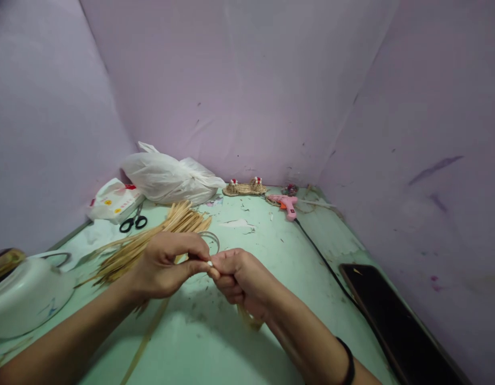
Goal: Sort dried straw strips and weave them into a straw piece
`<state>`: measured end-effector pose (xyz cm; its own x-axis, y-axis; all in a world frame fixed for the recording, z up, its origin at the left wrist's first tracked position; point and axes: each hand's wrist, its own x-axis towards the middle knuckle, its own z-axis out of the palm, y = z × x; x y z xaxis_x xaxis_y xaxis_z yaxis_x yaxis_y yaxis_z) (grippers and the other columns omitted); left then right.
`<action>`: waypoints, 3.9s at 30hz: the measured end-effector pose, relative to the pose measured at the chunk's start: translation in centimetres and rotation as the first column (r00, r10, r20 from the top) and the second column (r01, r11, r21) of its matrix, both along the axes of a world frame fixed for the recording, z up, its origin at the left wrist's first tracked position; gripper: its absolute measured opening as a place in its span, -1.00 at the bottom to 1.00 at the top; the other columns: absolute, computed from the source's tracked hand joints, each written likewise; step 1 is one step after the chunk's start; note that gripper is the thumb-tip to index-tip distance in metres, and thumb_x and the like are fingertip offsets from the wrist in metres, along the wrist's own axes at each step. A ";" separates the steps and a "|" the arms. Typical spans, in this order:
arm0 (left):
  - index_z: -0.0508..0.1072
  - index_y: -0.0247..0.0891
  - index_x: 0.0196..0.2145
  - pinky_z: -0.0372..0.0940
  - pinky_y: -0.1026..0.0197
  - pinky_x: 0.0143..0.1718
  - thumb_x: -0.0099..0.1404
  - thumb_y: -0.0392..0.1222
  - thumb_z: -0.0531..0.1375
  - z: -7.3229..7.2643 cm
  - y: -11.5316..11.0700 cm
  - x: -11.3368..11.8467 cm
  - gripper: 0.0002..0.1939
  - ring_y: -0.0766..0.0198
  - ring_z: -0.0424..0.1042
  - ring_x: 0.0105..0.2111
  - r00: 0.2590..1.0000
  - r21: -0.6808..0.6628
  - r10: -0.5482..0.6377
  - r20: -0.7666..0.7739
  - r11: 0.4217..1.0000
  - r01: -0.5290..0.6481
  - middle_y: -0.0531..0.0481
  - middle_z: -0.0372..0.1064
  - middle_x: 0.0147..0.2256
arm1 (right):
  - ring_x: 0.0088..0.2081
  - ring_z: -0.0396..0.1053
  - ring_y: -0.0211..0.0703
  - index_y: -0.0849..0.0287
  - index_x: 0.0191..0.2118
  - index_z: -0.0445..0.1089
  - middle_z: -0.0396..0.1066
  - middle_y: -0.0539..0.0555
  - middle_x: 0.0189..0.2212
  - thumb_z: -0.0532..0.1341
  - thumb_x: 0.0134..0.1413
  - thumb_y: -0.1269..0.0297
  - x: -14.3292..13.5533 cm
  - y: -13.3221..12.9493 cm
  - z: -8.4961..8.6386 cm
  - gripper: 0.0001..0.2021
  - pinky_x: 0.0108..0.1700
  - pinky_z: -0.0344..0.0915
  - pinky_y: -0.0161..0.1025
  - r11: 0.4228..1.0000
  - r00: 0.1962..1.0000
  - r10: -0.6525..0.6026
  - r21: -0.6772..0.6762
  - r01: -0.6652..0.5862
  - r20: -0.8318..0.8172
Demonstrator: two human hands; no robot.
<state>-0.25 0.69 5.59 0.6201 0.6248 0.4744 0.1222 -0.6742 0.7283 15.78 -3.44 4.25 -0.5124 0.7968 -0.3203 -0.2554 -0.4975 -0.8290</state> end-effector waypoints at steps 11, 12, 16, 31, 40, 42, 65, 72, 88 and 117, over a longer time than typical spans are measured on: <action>0.32 -0.31 -0.56 0.07 0.35 -0.58 0.09 -0.27 0.13 -0.5 0.6 0.3 -0.89 0.43 0.15 -0.62 0.980 -0.149 0.166 -0.107 0.972 -0.181 0.11 0.21 -0.64 | -0.52 0.29 -0.32 0.19 -0.31 0.37 0.36 -0.01 -0.52 0.19 -0.08 0.34 0.0 0.2 0.2 -0.86 -0.50 0.25 -0.37 0.668 0.788 -0.513 0.735 0.118 0.341; 0.32 -0.32 -0.56 0.07 0.35 -0.60 0.07 -0.26 0.14 -0.4 0.6 0.4 -0.89 0.43 0.15 -0.64 0.977 -0.222 0.189 -0.101 0.953 -0.207 0.11 0.20 -0.66 | -0.49 0.30 -0.30 0.19 -0.31 0.38 0.38 0.01 -0.49 0.18 -0.07 0.37 0.0 0.1 0.1 -0.87 -0.50 0.25 -0.37 0.595 0.761 -0.554 0.800 0.080 0.336; 0.31 -0.33 -0.60 0.03 0.37 -0.66 -0.03 -0.20 0.20 -0.5 0.5 0.8 -0.85 0.46 0.13 -0.70 0.979 -0.542 0.204 -0.010 0.821 -0.176 0.14 0.17 -0.71 | -0.48 0.31 -0.29 0.22 -0.35 0.40 0.39 0.05 -0.50 0.14 -0.01 0.46 -0.3 -0.1 -0.8 -0.89 -0.46 0.25 -0.36 0.243 0.623 -0.746 0.967 -0.071 0.233; 0.30 -0.33 -0.64 -0.01 0.37 -0.68 0.02 -0.07 0.21 -2.0 -1.2 2.1 -0.72 0.49 0.11 -0.73 0.951 -0.665 0.287 0.114 0.733 -0.141 0.13 0.18 -0.73 | -0.54 0.22 -0.28 0.18 -0.51 0.27 0.28 0.02 -0.59 0.06 0.02 0.41 -0.9 -0.4 -2.0 -0.86 -0.47 0.17 -0.31 0.321 0.489 -0.823 0.947 -0.018 0.288; 0.33 -0.35 -0.60 -0.01 0.36 -0.66 0.08 -0.08 0.17 -2.5 1.5 1.0 -0.73 0.47 0.12 -0.72 0.945 -0.663 0.291 0.149 0.738 -0.123 0.11 0.20 -0.71 | -0.57 0.30 -0.28 0.27 -0.39 0.43 0.40 0.04 -0.56 0.24 -0.14 0.18 -1.2 0.7 -1.4 -0.76 -0.50 0.34 -0.28 0.758 0.722 -0.613 0.497 0.422 0.321; 0.36 -0.35 -0.55 -0.03 0.36 -0.67 0.11 -0.03 0.14 -2.9 1.4 1.3 -0.70 0.47 0.15 -0.72 0.938 -0.709 0.293 0.187 0.701 -0.078 0.07 0.26 -0.65 | -0.61 0.29 -0.29 0.27 -0.47 0.42 0.37 0.01 -0.62 0.26 -0.17 0.17 -1.4 0.7 -1.6 -0.77 -0.53 0.33 -0.28 0.718 0.679 -0.672 0.484 0.500 0.296; 0.30 -0.35 -0.66 -0.24 0.39 -0.73 -0.08 -0.14 0.24 -4.8 1.0 2.1 -0.76 0.55 -0.03 -0.79 0.933 -0.912 0.315 0.177 0.409 0.035 0.14 0.09 -0.80 | -0.59 0.24 -0.28 0.27 -0.31 0.43 0.36 0.03 -0.57 0.23 -0.15 0.17 -1.3 1.5 -3.9 -0.72 -0.57 0.21 -0.33 0.721 0.656 -0.683 0.437 0.537 0.322; 0.35 -0.38 -0.66 -0.18 0.41 -0.74 -0.06 -0.16 0.22 -6.1 1.0 2.2 -0.78 0.54 0.03 -0.79 0.954 -0.937 0.250 0.167 0.342 0.074 0.08 0.17 -0.77 | -0.69 0.08 -0.41 0.29 -0.42 0.45 0.20 -0.09 -0.73 0.33 -0.29 0.13 -0.6 2.4 -5.0 -0.69 -0.64 0.15 -0.39 0.820 0.813 -0.557 0.269 0.505 0.172; 0.36 -0.36 -0.54 0.09 0.38 -0.76 -0.15 -0.13 0.29 -7.0 1.4 2.5 -0.73 0.41 0.20 -0.79 0.922 -0.957 0.385 0.051 0.282 -0.065 0.03 0.29 -0.78 | -0.59 0.20 -0.35 0.22 -0.43 0.47 0.35 0.05 -0.52 0.23 -0.11 0.22 -0.1 2.5 -6.8 -0.83 -0.61 0.17 -0.38 0.785 0.749 -0.576 0.474 0.398 0.326; 0.36 -0.39 -0.60 0.26 0.34 -0.62 -0.08 -0.22 0.25 -6.9 -2.0 3.2 -0.83 0.38 0.32 -0.70 0.959 -0.869 0.283 0.024 0.480 -0.120 -0.01 0.36 -0.71 | -0.67 0.15 -0.39 0.26 -0.48 0.44 0.32 -0.02 -0.68 0.20 -0.13 0.27 0.4 -2.0 -7.3 -0.84 -0.62 0.11 -0.42 0.790 0.668 -0.592 0.487 0.373 0.450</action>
